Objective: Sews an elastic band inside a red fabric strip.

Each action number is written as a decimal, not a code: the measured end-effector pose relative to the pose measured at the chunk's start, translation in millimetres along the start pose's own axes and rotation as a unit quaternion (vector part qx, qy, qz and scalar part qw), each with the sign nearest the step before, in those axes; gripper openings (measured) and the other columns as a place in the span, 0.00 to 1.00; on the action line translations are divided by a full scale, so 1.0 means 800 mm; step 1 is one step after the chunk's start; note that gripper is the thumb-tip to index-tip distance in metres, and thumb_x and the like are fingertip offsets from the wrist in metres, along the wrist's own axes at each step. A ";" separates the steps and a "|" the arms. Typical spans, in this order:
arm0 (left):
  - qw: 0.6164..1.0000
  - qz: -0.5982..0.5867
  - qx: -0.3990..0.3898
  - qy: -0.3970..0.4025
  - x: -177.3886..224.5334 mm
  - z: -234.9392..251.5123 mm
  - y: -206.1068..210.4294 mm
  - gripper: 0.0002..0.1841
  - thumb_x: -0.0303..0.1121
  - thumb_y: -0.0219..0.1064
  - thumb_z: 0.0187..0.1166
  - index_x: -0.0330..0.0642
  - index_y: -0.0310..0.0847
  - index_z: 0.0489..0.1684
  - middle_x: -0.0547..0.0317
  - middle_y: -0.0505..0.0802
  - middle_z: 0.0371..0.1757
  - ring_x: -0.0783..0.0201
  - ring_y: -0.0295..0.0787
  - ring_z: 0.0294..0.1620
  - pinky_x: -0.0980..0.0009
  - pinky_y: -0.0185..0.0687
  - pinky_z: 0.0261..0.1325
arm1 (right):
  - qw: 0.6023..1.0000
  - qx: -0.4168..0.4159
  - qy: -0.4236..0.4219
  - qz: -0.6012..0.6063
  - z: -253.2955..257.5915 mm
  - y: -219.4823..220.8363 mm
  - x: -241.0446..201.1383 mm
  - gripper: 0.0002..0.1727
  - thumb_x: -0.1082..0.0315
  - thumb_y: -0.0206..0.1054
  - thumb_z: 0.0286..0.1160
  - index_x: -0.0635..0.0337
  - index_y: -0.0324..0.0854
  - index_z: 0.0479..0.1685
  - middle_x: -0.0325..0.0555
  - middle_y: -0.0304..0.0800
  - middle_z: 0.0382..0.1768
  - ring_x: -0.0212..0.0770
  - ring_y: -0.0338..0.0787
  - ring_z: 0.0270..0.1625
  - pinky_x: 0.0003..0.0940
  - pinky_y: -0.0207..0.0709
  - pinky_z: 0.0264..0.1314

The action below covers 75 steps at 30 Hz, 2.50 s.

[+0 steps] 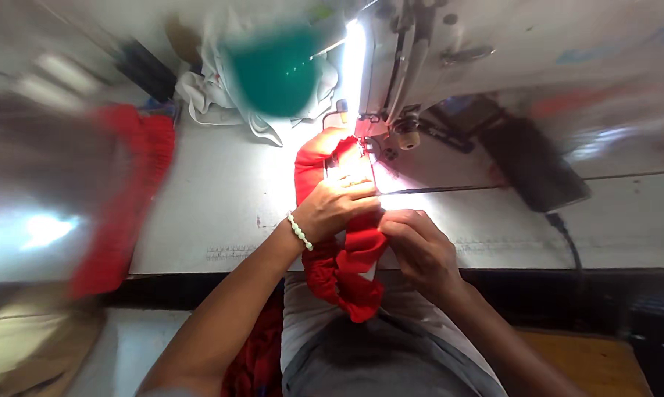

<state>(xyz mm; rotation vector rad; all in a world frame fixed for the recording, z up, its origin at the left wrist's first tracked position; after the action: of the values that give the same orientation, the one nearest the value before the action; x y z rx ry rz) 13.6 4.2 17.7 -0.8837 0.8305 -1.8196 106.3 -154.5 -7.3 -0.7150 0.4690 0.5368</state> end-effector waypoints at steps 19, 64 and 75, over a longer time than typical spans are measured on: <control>0.999 -0.015 0.038 0.009 0.008 -0.008 0.003 0.10 0.19 0.64 0.77 0.38 0.92 0.31 0.52 0.94 0.36 0.58 0.90 0.42 0.65 0.82 0.46 | 1.000 0.004 -0.014 0.021 -0.007 0.001 0.002 0.08 0.70 0.57 0.87 0.58 0.83 0.45 0.47 0.89 0.47 0.38 0.86 0.58 0.27 0.74 0.66; 0.988 0.125 -0.020 -0.090 0.042 -0.034 0.010 0.14 0.19 0.62 0.79 0.46 0.94 0.45 0.57 0.97 0.51 0.60 0.91 0.55 0.61 0.76 0.61 | 0.992 -0.032 -0.025 -0.118 -0.039 0.003 -0.016 0.10 0.78 0.59 0.79 0.62 0.89 0.39 0.51 0.94 0.42 0.47 0.92 0.50 0.31 0.83 0.57; 0.969 0.049 -0.093 -0.225 0.044 -0.044 -0.003 0.26 0.50 0.43 0.91 0.52 0.91 0.61 0.59 0.90 0.72 0.56 0.81 0.77 0.52 0.73 0.73 | 0.985 -0.062 -0.052 -0.152 -0.034 0.005 -0.027 0.11 0.78 0.58 0.80 0.65 0.87 0.37 0.53 0.96 0.41 0.49 0.95 0.55 0.33 0.84 0.64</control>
<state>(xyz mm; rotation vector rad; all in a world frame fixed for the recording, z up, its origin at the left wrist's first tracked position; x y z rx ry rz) -28.1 -21.1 9.7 -1.2928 0.7411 -1.3905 81.2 -177.6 -14.8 -0.8565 0.2237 0.3151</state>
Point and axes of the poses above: each hand's wrist, its own z-axis towards the middle knuckle, its own y-axis out of the palm, x = y × z, the point moved 3 cm from there along z, towards the middle knuckle
